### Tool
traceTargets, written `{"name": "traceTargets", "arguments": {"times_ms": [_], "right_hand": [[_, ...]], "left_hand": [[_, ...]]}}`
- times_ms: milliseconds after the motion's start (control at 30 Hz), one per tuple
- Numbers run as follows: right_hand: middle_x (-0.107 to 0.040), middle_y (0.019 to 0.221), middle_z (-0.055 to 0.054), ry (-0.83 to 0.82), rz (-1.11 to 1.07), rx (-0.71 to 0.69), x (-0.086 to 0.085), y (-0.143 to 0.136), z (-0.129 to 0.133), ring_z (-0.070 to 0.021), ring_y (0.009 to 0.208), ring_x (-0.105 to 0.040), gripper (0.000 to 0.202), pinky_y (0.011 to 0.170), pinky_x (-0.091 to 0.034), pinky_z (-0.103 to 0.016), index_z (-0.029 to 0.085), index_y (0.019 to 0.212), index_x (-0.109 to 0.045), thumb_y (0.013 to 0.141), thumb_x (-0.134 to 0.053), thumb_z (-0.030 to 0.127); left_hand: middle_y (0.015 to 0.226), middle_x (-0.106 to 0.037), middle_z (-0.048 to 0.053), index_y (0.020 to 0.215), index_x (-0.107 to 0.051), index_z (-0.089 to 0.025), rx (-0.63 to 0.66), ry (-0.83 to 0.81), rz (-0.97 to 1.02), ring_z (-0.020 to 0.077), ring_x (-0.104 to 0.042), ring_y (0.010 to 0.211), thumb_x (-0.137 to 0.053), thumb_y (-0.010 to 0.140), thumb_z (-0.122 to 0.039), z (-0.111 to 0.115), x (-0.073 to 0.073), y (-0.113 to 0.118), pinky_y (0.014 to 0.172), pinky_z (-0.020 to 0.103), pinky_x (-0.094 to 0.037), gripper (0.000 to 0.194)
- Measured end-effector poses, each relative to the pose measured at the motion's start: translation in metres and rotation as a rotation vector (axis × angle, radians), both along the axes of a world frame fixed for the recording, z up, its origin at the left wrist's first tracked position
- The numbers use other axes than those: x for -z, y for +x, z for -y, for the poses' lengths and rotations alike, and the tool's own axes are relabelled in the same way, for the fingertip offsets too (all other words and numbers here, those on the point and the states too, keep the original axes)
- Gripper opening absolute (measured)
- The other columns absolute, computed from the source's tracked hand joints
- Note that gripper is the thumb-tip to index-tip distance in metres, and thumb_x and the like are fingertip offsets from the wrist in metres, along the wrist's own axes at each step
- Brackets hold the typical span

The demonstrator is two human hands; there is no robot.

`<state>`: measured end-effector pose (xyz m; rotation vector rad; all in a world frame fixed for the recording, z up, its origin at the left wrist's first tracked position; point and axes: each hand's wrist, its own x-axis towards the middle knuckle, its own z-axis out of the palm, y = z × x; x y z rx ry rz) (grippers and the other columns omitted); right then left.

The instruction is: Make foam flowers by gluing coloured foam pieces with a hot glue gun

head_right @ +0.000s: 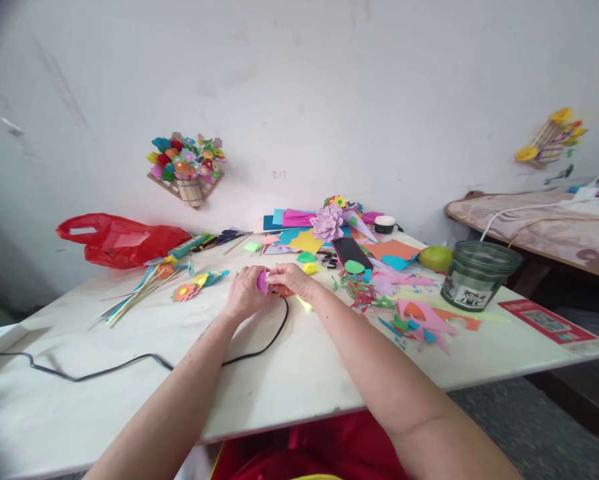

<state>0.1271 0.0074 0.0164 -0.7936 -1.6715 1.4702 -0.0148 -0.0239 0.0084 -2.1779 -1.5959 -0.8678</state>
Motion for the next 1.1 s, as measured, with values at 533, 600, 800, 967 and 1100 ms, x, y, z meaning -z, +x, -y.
{"name": "traceTargets", "arguments": {"times_ms": [533,600,800,967,1100], "right_hand": [[-0.056,0.055,0.001,0.077,0.035,0.154,-0.001,-0.003,-0.001,-0.0081,0.05,-0.048,0.008,0.049,-0.036,-0.02,0.012,0.062,-0.059,0.056,-0.058,0.018],[-0.055,0.054,0.001,0.096,0.047,0.167,-0.001,-0.002,-0.001,-0.0079,0.05,-0.046,0.009,0.048,-0.035,-0.02,0.012,0.062,-0.06,0.056,-0.058,0.019],[-0.054,0.052,0.002,0.119,0.036,0.114,-0.001,0.001,-0.003,-0.0067,0.048,-0.044,0.009,0.048,-0.033,-0.019,0.012,0.062,-0.059,0.057,-0.059,0.019],[-0.053,0.052,0.002,0.013,-0.013,-0.017,-0.002,0.003,-0.001,-0.0057,0.044,-0.043,0.017,0.045,-0.03,-0.019,0.012,0.068,-0.058,0.061,-0.061,0.027],[-0.055,0.055,0.001,-0.029,-0.045,-0.07,-0.002,0.004,-0.002,-0.0049,0.044,-0.042,0.021,0.043,-0.029,-0.018,0.012,0.07,-0.06,0.062,-0.063,0.031]], "left_hand": [[0.084,-0.058,0.004,0.09,-0.051,-0.019,0.03,-0.062,0.103,0.0194,-0.053,0.082,-0.061,0.056,-0.052,-0.001,0.001,-0.007,0.071,0.029,-0.035,0.048],[0.086,-0.058,0.005,0.095,-0.051,-0.019,0.069,-0.107,0.171,0.0192,-0.053,0.082,-0.061,0.056,-0.052,-0.003,0.001,-0.009,0.071,0.029,-0.036,0.051],[0.073,-0.057,0.002,0.085,-0.056,-0.017,0.167,-0.229,0.401,0.0134,-0.051,0.069,-0.037,0.076,-0.049,-0.007,0.001,-0.013,0.062,0.023,-0.037,0.039],[0.062,-0.053,-0.001,0.074,-0.057,-0.016,0.204,-0.217,0.546,0.0107,-0.046,0.06,-0.04,0.073,-0.05,-0.008,0.0,-0.014,0.056,0.021,-0.035,0.037],[0.059,-0.051,-0.002,0.071,-0.055,-0.016,0.231,-0.266,0.63,0.0096,-0.045,0.058,-0.04,0.073,-0.05,-0.007,0.0,-0.015,0.054,0.02,-0.035,0.037]]}}
